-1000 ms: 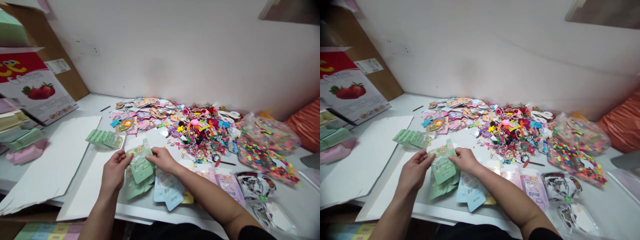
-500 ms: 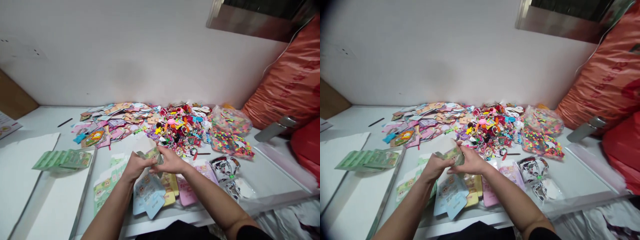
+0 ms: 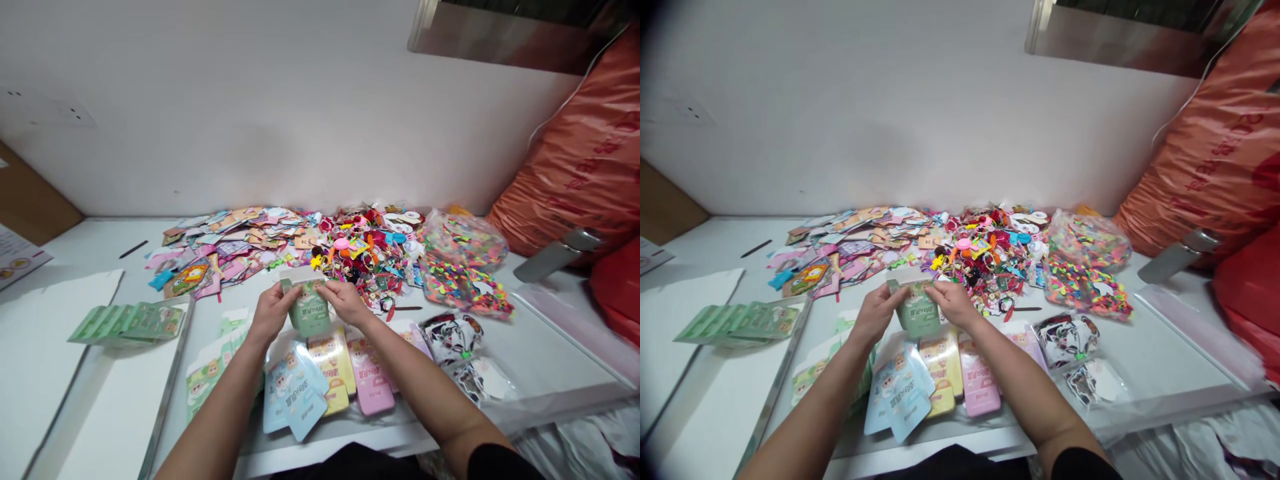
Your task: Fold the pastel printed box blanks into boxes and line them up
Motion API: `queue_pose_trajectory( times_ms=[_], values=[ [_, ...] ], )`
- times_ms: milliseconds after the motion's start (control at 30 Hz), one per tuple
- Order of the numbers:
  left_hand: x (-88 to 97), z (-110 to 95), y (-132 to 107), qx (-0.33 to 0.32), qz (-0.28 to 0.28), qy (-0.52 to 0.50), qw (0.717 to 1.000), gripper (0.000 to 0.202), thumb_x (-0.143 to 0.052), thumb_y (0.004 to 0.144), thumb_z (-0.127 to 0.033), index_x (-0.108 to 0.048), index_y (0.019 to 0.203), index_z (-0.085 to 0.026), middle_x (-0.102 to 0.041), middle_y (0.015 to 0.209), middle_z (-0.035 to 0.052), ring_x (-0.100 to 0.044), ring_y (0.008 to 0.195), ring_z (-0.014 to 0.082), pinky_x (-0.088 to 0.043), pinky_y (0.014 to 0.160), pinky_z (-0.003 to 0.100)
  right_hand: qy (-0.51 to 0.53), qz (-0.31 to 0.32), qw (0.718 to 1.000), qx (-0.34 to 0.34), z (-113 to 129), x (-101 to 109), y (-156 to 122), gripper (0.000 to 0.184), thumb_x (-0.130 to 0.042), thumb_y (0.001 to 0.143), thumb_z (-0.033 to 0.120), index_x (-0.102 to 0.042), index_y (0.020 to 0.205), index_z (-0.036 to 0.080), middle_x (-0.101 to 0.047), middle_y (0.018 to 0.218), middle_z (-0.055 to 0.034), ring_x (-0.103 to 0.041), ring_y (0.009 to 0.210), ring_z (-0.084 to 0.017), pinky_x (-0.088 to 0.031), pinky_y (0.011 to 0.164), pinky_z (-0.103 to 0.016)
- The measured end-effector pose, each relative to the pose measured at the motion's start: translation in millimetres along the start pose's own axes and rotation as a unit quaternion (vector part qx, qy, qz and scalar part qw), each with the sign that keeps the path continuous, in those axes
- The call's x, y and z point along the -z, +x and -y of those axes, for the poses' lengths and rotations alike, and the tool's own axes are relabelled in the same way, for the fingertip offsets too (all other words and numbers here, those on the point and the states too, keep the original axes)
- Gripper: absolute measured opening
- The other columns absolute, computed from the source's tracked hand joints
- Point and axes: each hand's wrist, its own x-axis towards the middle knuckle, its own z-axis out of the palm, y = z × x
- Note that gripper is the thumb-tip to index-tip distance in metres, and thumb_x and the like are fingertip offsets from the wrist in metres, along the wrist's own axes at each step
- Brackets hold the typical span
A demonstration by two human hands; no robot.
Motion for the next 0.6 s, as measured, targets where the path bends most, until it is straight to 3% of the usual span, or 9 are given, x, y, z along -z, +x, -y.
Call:
queue_pose_trajectory(
  times_ms=[100, 267, 367, 500, 600],
  values=[
    [-0.1, 7.7, 1.9, 0.005, 0.001, -0.024, 1.000, 0.045, -0.076, 0.060, -0.044, -0.066, 0.094, -0.016, -0.071, 0.087, 0.0048, -0.064, 0.082, 0.0204, -0.049, 0.078, 0.031, 0.007, -0.040, 0.999, -0.017, -7.6, 0.1, 3.1, 0.039, -0.046, 0.088, 0.042, -0.046, 0.058, 0.017, -0.040, 0.058, 0.0034, -0.039, 0.058, -0.010, -0.030, 0.055, -0.021],
    [7.4, 16.4, 6.3, -0.017, -0.034, 0.022, 0.999, 0.042, -0.072, 0.064, -0.046, -0.066, 0.092, -0.016, -0.069, 0.080, 0.0032, -0.062, 0.077, 0.0184, -0.049, 0.071, 0.028, 0.033, 0.089, 0.995, -0.011, -13.6, 0.5, 3.7, 0.017, -0.059, 0.080, 0.030, -0.064, 0.087, 0.015, -0.063, 0.078, -0.0002, -0.055, 0.071, -0.013, -0.041, 0.064, -0.021],
    [10.0, 15.0, 6.7, -0.006, -0.047, 0.079, 0.996, 0.044, -0.061, 0.071, -0.056, -0.067, 0.089, -0.017, -0.068, 0.083, 0.0037, -0.060, 0.079, 0.0182, -0.047, 0.062, 0.025, -0.054, 0.035, 0.998, -0.012, -22.1, -6.3, 6.7, 0.016, -0.054, 0.081, 0.021, -0.067, 0.091, 0.018, -0.067, 0.079, -0.0009, -0.058, 0.072, -0.015, -0.043, 0.068, -0.023],
    [8.7, 18.2, 4.8, 0.041, -0.061, -0.019, 0.997, 0.050, -0.055, 0.074, -0.059, -0.065, 0.103, -0.020, -0.064, 0.111, 0.0065, -0.058, 0.099, 0.0192, -0.049, 0.067, 0.025, -0.126, 0.056, 0.990, -0.012, -42.4, -23.7, 12.9, 0.020, -0.055, 0.080, 0.018, -0.067, 0.097, 0.019, -0.070, 0.089, -0.0042, -0.061, 0.079, -0.018, -0.045, 0.074, -0.027],
    [9.3, 27.1, 3.4, 0.078, -0.083, -0.061, 0.992, 0.049, -0.067, 0.066, -0.054, -0.066, 0.097, -0.017, -0.065, 0.106, 0.0076, -0.059, 0.096, 0.0187, -0.049, 0.070, 0.024, -0.128, 0.098, 0.987, -0.019, -53.6, -31.1, 13.1, 0.022, -0.054, 0.079, 0.015, -0.068, 0.096, 0.018, -0.069, 0.095, -0.0066, -0.061, 0.085, -0.019, -0.046, 0.077, -0.029]
  ],
)
